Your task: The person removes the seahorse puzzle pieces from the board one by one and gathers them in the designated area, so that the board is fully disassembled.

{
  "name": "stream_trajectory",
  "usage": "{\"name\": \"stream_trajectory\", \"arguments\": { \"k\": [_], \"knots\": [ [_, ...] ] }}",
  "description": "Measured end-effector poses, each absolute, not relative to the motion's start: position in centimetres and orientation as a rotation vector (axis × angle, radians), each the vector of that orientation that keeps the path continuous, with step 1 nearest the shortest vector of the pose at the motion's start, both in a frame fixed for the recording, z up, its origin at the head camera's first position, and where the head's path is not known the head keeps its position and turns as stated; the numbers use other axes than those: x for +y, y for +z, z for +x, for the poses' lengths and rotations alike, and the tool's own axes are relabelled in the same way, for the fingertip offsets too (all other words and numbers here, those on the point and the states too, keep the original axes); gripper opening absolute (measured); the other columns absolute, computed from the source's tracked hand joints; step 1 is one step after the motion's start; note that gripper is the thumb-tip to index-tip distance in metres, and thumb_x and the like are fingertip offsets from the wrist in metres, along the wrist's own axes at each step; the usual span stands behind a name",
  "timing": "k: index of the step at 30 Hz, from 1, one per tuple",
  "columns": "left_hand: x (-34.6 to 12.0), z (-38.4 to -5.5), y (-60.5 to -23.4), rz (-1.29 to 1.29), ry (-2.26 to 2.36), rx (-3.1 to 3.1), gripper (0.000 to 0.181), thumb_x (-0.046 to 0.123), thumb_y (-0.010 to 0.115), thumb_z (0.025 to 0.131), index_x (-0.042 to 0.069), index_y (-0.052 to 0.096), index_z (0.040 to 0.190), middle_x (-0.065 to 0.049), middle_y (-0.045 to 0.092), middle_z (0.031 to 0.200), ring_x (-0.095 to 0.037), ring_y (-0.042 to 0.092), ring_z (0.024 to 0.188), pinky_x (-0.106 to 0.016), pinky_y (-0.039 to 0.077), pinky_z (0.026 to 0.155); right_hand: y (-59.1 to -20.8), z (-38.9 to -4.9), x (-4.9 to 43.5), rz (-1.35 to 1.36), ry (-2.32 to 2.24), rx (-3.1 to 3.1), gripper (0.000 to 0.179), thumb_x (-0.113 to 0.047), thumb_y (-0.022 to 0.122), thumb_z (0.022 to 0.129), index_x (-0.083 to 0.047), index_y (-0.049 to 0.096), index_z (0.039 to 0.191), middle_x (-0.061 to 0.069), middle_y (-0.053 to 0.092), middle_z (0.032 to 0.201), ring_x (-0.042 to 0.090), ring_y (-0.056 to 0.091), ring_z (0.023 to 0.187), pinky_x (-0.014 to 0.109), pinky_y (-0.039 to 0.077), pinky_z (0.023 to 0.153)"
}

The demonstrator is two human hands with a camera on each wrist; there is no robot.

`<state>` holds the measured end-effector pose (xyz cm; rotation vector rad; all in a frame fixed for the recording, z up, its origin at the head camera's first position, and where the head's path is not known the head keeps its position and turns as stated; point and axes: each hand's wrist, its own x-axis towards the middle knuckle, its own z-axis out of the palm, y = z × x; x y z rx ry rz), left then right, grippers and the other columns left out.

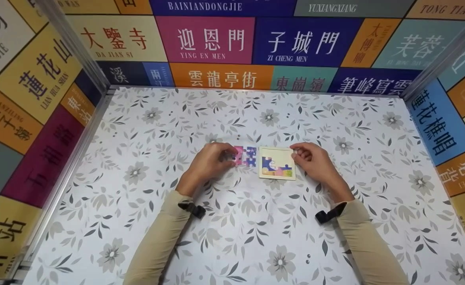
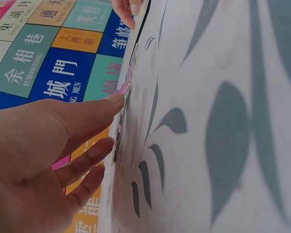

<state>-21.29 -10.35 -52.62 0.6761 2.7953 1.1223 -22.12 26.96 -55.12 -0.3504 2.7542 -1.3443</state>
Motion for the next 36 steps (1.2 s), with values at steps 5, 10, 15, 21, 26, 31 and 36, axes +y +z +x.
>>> {"name": "stream_trajectory", "arguments": {
  "k": [5,10,15,21,26,31,36],
  "knots": [
    [-10.49,-21.22,-52.63,0.681,1.090,2.802,0.026,0.016,0.087,0.091,0.014,0.084,0.116,-0.003,0.083,0.112,-0.020,0.076,0.099,-0.038,0.061,0.090,-55.05,-22.05,26.90,-0.356,-1.343,2.761,0.028,-0.015,0.072,0.105,-0.009,0.074,0.133,0.012,0.067,0.107,0.018,0.061,0.089,0.014,0.050,0.073],
    [-10.41,-21.19,-52.52,0.683,1.080,2.796,0.022,0.017,0.088,0.090,0.015,0.086,0.112,-0.002,0.083,0.116,-0.019,0.078,0.106,-0.037,0.061,0.097,-55.03,-22.02,26.90,-0.356,-1.349,2.764,0.028,-0.014,0.072,0.105,-0.008,0.074,0.132,0.012,0.067,0.106,0.018,0.062,0.089,0.014,0.050,0.073],
    [-10.26,-21.28,-52.55,0.735,1.059,2.798,0.020,0.016,0.088,0.090,0.015,0.086,0.110,-0.001,0.084,0.116,-0.020,0.078,0.109,-0.036,0.060,0.102,-55.09,-22.05,26.96,-0.357,-1.349,2.767,0.028,-0.014,0.071,0.105,-0.008,0.074,0.132,0.012,0.067,0.106,0.019,0.061,0.089,0.014,0.049,0.073],
    [-10.21,-21.32,-52.65,0.801,1.029,2.814,0.018,0.015,0.087,0.091,0.015,0.087,0.109,-0.002,0.083,0.117,-0.022,0.077,0.113,-0.038,0.057,0.109,-55.18,-22.12,26.99,-0.354,-1.346,2.769,0.028,-0.015,0.071,0.105,-0.009,0.075,0.132,0.012,0.067,0.106,0.019,0.061,0.089,0.014,0.049,0.073],
    [-10.16,-21.24,-52.61,0.826,1.002,2.831,0.017,0.018,0.086,0.093,0.016,0.087,0.109,-0.003,0.083,0.118,-0.022,0.076,0.115,-0.040,0.056,0.109,-55.19,-22.14,26.97,-0.357,-1.352,2.765,0.028,-0.015,0.072,0.105,-0.009,0.074,0.132,0.012,0.067,0.105,0.017,0.061,0.088,0.014,0.049,0.072],
    [-10.20,-21.14,-52.57,0.867,0.964,2.846,0.013,0.018,0.085,0.095,0.017,0.088,0.107,-0.004,0.082,0.118,-0.025,0.074,0.114,-0.041,0.056,0.106,-55.14,-22.06,27.01,-0.370,-1.351,2.762,0.028,-0.016,0.072,0.105,-0.009,0.074,0.133,0.012,0.067,0.106,0.017,0.061,0.088,0.014,0.049,0.072],
    [-10.23,-21.08,-52.55,0.863,0.961,2.837,0.012,0.016,0.085,0.095,0.017,0.088,0.106,-0.004,0.081,0.118,-0.024,0.073,0.114,-0.040,0.056,0.106,-55.09,-22.04,27.01,-0.367,-1.341,2.765,0.029,-0.017,0.071,0.106,-0.009,0.074,0.133,0.012,0.067,0.107,0.018,0.061,0.089,0.014,0.048,0.073]
  ]
}}
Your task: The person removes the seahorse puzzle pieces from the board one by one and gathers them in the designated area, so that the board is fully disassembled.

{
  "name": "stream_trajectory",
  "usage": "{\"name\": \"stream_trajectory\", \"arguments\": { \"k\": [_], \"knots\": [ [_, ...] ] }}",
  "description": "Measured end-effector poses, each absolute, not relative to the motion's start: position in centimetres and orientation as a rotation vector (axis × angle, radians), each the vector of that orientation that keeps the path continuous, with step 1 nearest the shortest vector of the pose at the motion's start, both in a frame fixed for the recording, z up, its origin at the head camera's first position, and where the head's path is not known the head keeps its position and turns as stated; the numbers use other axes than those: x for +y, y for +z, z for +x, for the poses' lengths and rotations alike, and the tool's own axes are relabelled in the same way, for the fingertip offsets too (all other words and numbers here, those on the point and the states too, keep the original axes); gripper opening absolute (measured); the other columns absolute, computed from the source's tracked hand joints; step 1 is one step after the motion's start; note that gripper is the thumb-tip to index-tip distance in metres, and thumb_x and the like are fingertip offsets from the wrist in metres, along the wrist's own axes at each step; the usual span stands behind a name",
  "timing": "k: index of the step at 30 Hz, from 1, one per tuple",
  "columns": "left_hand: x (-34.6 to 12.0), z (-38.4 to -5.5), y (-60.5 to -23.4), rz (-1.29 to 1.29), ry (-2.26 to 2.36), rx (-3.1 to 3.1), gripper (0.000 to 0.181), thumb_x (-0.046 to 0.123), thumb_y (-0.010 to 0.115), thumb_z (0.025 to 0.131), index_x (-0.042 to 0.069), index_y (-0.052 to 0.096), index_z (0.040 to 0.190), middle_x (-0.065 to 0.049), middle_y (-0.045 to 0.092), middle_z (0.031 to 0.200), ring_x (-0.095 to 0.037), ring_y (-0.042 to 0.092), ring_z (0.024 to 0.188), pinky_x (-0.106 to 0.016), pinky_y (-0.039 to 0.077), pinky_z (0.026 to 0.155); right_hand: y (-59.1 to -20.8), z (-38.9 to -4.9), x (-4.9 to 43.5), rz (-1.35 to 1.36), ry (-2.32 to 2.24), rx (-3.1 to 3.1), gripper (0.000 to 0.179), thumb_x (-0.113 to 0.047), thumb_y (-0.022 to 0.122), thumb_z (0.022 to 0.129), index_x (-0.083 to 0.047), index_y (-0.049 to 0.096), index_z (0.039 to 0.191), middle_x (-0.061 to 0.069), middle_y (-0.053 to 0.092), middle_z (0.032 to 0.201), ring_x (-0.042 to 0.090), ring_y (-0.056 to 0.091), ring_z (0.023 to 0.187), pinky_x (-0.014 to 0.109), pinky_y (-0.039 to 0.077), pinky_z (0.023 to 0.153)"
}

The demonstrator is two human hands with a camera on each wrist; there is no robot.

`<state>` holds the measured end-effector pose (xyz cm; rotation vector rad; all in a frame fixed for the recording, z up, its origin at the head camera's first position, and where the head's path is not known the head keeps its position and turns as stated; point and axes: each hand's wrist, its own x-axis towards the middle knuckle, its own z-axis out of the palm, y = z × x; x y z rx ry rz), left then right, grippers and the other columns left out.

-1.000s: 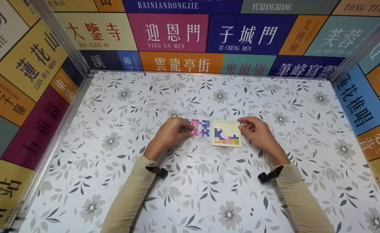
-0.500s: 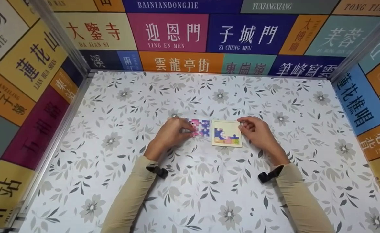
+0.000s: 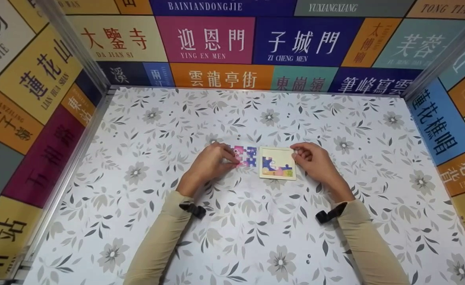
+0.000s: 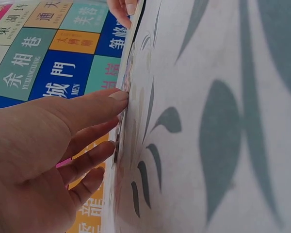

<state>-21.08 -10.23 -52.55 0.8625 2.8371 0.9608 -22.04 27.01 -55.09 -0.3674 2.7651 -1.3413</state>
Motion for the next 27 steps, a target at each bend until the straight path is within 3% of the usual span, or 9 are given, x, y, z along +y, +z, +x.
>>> {"name": "stream_trajectory", "arguments": {
  "k": [9,15,27],
  "knots": [
    [-10.3,-21.2,-52.6,0.868,1.025,2.809,0.012,0.012,0.083,0.094,0.015,0.088,0.105,-0.003,0.082,0.113,-0.023,0.073,0.112,-0.040,0.055,0.107,-55.1,-22.1,26.8,-0.359,-1.324,2.772,0.029,-0.017,0.072,0.105,-0.009,0.074,0.133,0.011,0.067,0.107,0.018,0.062,0.089,0.014,0.049,0.073],
    [-9.6,-21.2,-52.3,0.883,1.044,2.815,0.016,0.015,0.082,0.095,0.012,0.086,0.111,-0.005,0.081,0.111,-0.026,0.072,0.108,-0.043,0.055,0.101,-55.1,-22.0,26.7,-0.347,-1.336,2.762,0.029,-0.016,0.072,0.105,-0.009,0.074,0.133,0.011,0.067,0.107,0.017,0.061,0.088,0.014,0.049,0.072],
    [-4.9,-21.9,-51.5,0.986,1.069,2.723,0.024,0.016,0.079,0.099,0.007,0.082,0.121,-0.012,0.079,0.114,-0.028,0.071,0.108,-0.041,0.057,0.098,-55.0,-21.9,26.8,-0.362,-1.331,2.769,0.030,-0.019,0.070,0.106,-0.009,0.073,0.134,0.012,0.066,0.107,0.017,0.060,0.086,0.014,0.049,0.072]
  ]
}}
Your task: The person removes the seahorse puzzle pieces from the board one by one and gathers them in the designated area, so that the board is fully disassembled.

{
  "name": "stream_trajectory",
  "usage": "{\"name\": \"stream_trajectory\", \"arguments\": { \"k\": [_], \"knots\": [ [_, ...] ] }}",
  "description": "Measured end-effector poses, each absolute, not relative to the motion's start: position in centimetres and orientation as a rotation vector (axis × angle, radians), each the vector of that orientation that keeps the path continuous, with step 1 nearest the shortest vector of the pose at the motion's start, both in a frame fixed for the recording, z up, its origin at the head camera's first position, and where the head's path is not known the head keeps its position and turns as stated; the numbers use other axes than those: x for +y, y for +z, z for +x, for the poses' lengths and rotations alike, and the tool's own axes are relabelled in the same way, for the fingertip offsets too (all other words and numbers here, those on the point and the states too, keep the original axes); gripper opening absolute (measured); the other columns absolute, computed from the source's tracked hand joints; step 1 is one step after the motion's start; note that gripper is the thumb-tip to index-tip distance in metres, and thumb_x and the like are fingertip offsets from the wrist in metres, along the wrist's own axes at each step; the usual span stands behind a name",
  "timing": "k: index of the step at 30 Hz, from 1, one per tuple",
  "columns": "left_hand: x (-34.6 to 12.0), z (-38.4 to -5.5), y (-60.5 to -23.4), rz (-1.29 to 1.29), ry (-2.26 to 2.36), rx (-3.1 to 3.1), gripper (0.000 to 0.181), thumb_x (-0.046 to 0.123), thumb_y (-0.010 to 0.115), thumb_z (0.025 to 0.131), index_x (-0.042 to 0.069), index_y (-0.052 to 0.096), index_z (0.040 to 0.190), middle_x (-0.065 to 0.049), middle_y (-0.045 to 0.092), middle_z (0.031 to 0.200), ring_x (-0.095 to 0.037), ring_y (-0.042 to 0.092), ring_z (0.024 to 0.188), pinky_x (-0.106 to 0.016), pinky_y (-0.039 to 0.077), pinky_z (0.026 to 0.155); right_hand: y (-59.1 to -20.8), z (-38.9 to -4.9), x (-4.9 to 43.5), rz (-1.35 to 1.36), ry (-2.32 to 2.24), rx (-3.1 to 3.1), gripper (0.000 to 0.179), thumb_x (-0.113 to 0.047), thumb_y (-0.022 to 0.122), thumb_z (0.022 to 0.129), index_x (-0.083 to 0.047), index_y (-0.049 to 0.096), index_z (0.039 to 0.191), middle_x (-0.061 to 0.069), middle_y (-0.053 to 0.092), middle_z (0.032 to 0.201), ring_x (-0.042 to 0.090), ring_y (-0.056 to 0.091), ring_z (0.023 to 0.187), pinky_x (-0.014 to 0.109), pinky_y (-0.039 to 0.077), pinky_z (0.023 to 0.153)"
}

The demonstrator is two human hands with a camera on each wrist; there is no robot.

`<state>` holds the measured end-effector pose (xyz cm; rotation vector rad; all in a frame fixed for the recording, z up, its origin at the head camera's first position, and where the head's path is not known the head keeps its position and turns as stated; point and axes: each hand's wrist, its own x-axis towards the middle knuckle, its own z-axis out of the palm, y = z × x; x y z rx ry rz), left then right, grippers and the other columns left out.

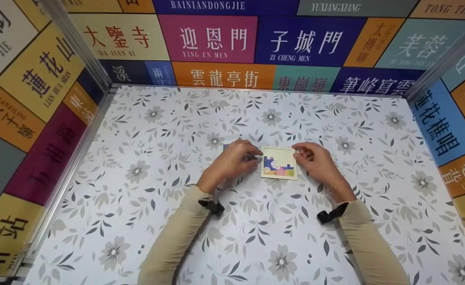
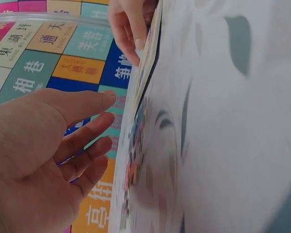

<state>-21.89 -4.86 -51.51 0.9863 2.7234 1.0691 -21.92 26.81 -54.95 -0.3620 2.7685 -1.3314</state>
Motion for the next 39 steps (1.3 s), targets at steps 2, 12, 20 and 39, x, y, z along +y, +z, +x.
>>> {"name": "stream_trajectory", "arguments": {
  "k": [2,12,20,39],
  "knots": [
    [-4.1,-22.0,-51.5,0.981,1.042,2.717,0.026,0.016,0.078,0.099,0.007,0.081,0.124,-0.012,0.078,0.117,-0.026,0.070,0.110,-0.040,0.057,0.100,-54.9,-21.9,26.8,-0.362,-1.330,2.770,0.030,-0.019,0.070,0.106,-0.009,0.073,0.134,0.012,0.066,0.108,0.017,0.060,0.087,0.014,0.049,0.072],
    [-1.4,-21.9,-51.9,0.962,0.879,2.752,0.030,0.016,0.080,0.095,0.010,0.080,0.124,-0.010,0.076,0.120,-0.028,0.065,0.115,-0.041,0.054,0.104,-55.0,-22.1,26.7,-0.357,-1.343,2.763,0.028,-0.018,0.070,0.106,-0.009,0.074,0.133,0.012,0.067,0.107,0.018,0.061,0.088,0.014,0.049,0.072],
    [-1.2,-21.5,-52.0,0.925,0.793,2.803,0.031,0.022,0.081,0.097,0.013,0.079,0.127,-0.008,0.074,0.121,-0.026,0.065,0.112,-0.040,0.055,0.100,-55.0,-22.1,26.7,-0.348,-1.334,2.764,0.030,-0.018,0.071,0.106,-0.009,0.073,0.134,0.012,0.067,0.107,0.017,0.061,0.089,0.014,0.049,0.073],
    [-0.8,-20.9,-52.1,0.897,0.806,2.827,0.032,0.018,0.081,0.097,0.016,0.077,0.129,-0.007,0.070,0.122,-0.026,0.061,0.113,-0.040,0.052,0.099,-54.9,-22.0,26.7,-0.362,-1.342,2.776,0.028,-0.015,0.071,0.105,-0.007,0.074,0.131,0.012,0.067,0.105,0.016,0.062,0.086,0.014,0.049,0.072]
  ]
}}
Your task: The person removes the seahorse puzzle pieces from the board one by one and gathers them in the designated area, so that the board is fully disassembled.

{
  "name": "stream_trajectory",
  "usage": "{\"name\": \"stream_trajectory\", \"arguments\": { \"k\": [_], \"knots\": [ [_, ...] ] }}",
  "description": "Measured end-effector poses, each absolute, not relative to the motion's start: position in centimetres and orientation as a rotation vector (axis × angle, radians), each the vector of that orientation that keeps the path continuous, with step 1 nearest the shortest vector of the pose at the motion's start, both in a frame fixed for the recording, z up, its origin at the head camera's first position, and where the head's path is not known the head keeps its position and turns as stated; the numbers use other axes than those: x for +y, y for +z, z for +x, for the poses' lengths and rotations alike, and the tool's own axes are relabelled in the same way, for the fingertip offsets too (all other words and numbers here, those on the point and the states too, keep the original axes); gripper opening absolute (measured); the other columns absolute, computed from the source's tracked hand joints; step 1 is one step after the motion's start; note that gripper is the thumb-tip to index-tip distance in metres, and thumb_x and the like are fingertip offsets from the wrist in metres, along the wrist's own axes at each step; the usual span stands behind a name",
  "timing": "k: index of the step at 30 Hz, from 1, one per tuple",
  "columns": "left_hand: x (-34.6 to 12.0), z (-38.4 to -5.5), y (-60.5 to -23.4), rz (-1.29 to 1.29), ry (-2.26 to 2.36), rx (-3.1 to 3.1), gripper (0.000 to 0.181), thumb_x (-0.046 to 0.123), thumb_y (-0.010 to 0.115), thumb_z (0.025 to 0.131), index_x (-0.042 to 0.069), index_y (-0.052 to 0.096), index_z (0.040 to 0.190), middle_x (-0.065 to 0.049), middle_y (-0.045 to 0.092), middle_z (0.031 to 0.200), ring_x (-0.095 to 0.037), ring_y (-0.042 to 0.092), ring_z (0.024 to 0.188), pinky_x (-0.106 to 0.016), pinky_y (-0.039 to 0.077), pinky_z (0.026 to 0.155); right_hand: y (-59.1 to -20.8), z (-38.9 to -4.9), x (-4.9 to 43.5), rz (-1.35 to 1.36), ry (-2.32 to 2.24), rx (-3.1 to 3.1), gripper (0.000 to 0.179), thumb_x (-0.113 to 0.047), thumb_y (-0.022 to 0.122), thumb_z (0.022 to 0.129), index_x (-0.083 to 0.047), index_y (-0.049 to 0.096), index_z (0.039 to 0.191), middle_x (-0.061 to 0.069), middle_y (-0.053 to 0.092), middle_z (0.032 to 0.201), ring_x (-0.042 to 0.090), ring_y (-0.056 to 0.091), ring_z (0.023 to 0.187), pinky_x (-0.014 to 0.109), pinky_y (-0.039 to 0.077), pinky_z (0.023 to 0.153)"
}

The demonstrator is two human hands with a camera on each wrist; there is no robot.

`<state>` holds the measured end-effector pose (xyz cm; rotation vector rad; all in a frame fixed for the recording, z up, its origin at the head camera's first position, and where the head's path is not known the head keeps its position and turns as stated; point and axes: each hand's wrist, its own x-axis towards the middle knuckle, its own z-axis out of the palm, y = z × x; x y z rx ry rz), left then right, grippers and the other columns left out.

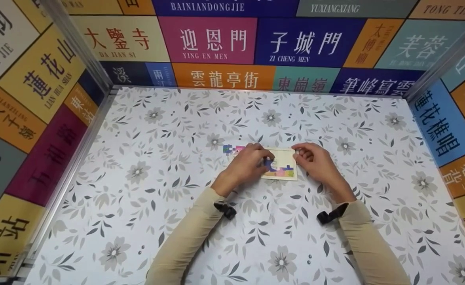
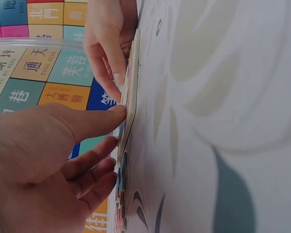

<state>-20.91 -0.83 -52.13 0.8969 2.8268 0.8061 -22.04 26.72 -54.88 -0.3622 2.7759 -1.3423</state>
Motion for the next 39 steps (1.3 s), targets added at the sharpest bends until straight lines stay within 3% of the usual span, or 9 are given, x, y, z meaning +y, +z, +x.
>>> {"name": "stream_trajectory", "arguments": {
  "k": [6,12,24,39],
  "knots": [
    [-0.79,-20.77,-52.06,0.903,0.806,2.845,0.043,0.016,0.081,0.096,0.013,0.072,0.139,-0.009,0.066,0.126,-0.026,0.060,0.117,-0.039,0.052,0.102,-54.96,-22.08,26.78,-0.361,-1.339,2.780,0.028,-0.015,0.072,0.104,-0.007,0.074,0.131,0.012,0.067,0.105,0.016,0.061,0.086,0.014,0.049,0.072],
    [-0.71,-20.73,-52.07,0.912,0.834,2.838,0.036,0.014,0.081,0.096,0.011,0.076,0.132,-0.010,0.066,0.128,-0.027,0.061,0.121,-0.038,0.052,0.105,-55.02,-22.15,26.83,-0.368,-1.335,2.778,0.028,-0.014,0.072,0.104,-0.007,0.074,0.131,0.012,0.067,0.104,0.016,0.061,0.085,0.014,0.049,0.071],
    [-0.57,-20.67,-51.93,0.891,0.775,2.826,0.040,0.014,0.079,0.098,0.019,0.077,0.137,-0.005,0.067,0.129,-0.023,0.060,0.121,-0.036,0.051,0.104,-54.99,-22.05,26.81,-0.371,-1.316,2.777,0.029,-0.018,0.071,0.106,-0.008,0.074,0.132,0.011,0.066,0.106,0.016,0.062,0.088,0.013,0.049,0.073],
    [-1.12,-21.15,-52.17,0.969,0.800,2.816,0.036,0.019,0.080,0.098,0.018,0.078,0.134,-0.004,0.070,0.127,-0.024,0.062,0.121,-0.039,0.052,0.105,-54.90,-22.09,26.78,-0.364,-1.328,2.771,0.029,-0.017,0.071,0.105,-0.007,0.074,0.132,0.011,0.067,0.105,0.016,0.062,0.086,0.014,0.050,0.072]
  ]
}}
